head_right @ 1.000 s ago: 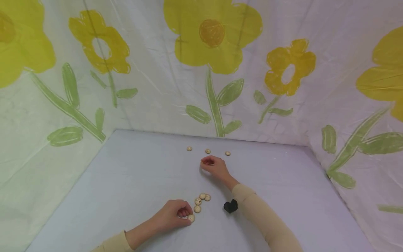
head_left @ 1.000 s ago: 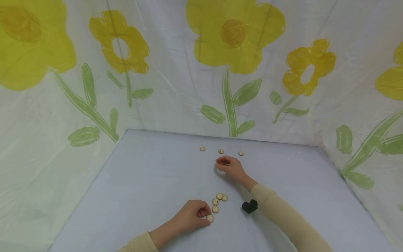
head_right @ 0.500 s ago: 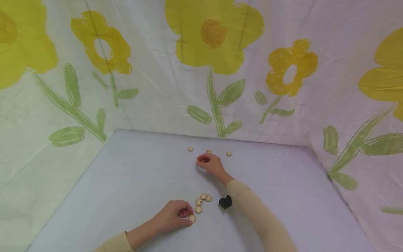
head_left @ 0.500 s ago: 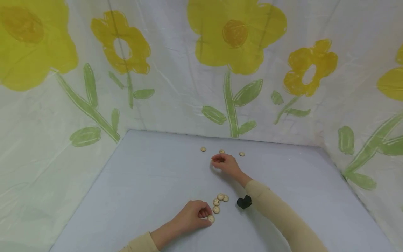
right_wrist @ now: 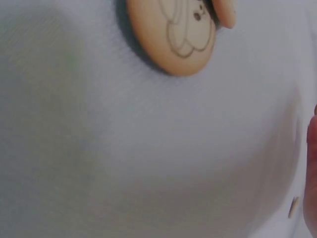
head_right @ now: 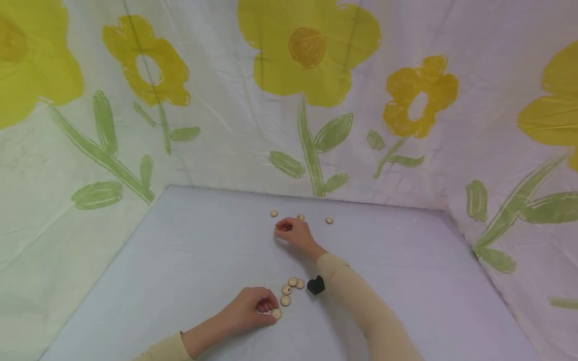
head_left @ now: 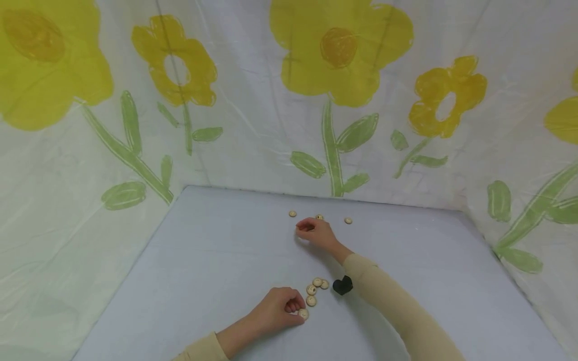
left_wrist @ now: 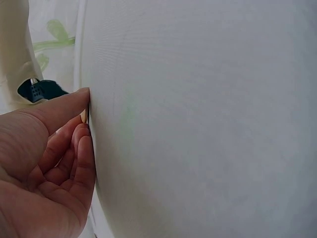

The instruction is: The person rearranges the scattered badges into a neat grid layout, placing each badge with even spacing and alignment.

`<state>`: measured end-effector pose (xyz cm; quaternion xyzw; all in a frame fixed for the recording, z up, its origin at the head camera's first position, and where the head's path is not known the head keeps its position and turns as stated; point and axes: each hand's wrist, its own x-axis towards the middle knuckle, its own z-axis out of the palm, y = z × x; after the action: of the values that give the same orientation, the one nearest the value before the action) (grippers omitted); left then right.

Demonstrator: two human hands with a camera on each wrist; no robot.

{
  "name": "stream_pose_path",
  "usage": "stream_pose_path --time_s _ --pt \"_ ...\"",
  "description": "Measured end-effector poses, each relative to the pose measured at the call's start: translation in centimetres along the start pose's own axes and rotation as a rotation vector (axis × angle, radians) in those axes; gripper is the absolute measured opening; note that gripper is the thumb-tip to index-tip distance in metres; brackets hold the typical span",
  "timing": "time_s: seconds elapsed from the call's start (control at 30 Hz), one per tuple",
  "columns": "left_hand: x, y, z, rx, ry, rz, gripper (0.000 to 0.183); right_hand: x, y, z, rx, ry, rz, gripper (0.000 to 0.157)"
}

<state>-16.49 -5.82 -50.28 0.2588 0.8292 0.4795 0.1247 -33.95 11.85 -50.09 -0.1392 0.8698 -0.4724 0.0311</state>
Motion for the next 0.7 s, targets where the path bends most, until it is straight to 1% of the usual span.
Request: stream_pose_path --time_s 0.17,0.33,0.47,0.63,0.7 --pt "0.0 0.1 -0.1 -0.002 -0.004 -0.002 0.018 0.4 0.1 0.6 -0.004 -0.005 -0.040 0.017" --pt "0.0 0.2 -0.1 0.010 -0.002 0.003 0.017 0.8 0.2 1.1 -0.019 0.001 -0.054 0.017" --pt "-0.1 0.3 -0.1 0.010 0.002 0.010 0.018 1.0 0.1 1.4 -0.064 0.007 -0.064 0.015" --pt "-0.2 0.3 -0.1 0.016 0.006 0.017 0.018 1.2 -0.6 1.9 -0.116 -0.002 -0.047 0.014" --pt "-0.2 0.3 -0.1 0.020 0.009 0.019 0.018 1.2 -0.9 2.0 -0.132 -0.004 -0.053 0.015"
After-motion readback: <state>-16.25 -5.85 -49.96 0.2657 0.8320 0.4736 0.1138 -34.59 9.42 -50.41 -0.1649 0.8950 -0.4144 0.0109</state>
